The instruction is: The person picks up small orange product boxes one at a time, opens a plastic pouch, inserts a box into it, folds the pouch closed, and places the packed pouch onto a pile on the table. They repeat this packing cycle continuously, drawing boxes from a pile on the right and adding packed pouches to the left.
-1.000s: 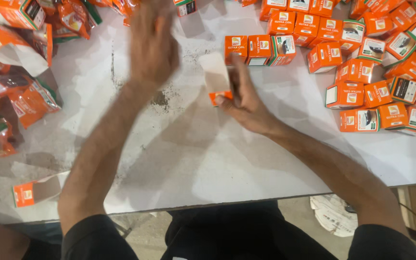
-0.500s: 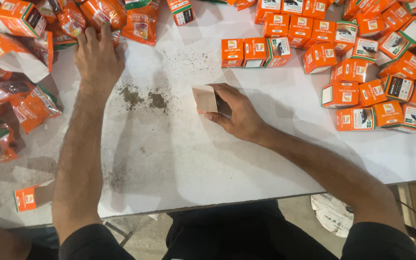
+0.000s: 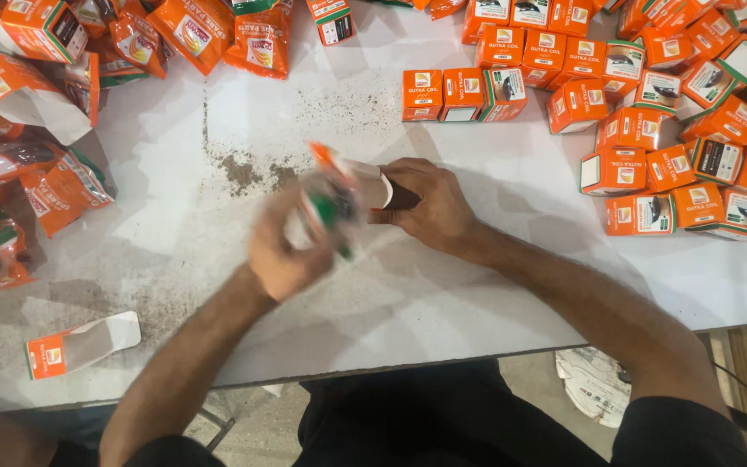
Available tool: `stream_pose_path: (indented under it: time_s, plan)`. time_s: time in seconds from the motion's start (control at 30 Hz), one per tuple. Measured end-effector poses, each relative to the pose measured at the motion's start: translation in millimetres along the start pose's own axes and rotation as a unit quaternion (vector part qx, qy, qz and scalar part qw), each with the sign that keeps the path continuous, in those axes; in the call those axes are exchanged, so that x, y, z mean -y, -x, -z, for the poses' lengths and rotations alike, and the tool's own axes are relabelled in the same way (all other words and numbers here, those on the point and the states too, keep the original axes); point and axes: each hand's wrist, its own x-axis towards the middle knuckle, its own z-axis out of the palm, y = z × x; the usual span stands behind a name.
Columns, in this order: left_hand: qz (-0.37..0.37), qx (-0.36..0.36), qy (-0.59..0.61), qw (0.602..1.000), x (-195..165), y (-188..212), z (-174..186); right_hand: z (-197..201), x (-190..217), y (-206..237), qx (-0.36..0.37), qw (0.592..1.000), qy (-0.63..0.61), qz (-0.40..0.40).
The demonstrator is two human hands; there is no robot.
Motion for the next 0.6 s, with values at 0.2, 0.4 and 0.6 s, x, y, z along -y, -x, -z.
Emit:
stream_pose_path:
  time_s: [0.2,0.4,0.6]
  plan:
    - [-0.274,0.024,-0.253,0.927,26.0,-10.9,-21.8,0.6,-1.2,0.6,0.011,0.999,0.004,-0.030]
    - [-0.099,0.011,-0.298,0.949,34.2,16.8,-25.4,0.9,7.0,-2.7,-0.004,1.000,0.004,0.016]
    - [0.017,0.018,-0.280,0.960,19.5,2.1,-42.9,-0.2,10.7,-2.7,0.004,1.000,0.015,0.008]
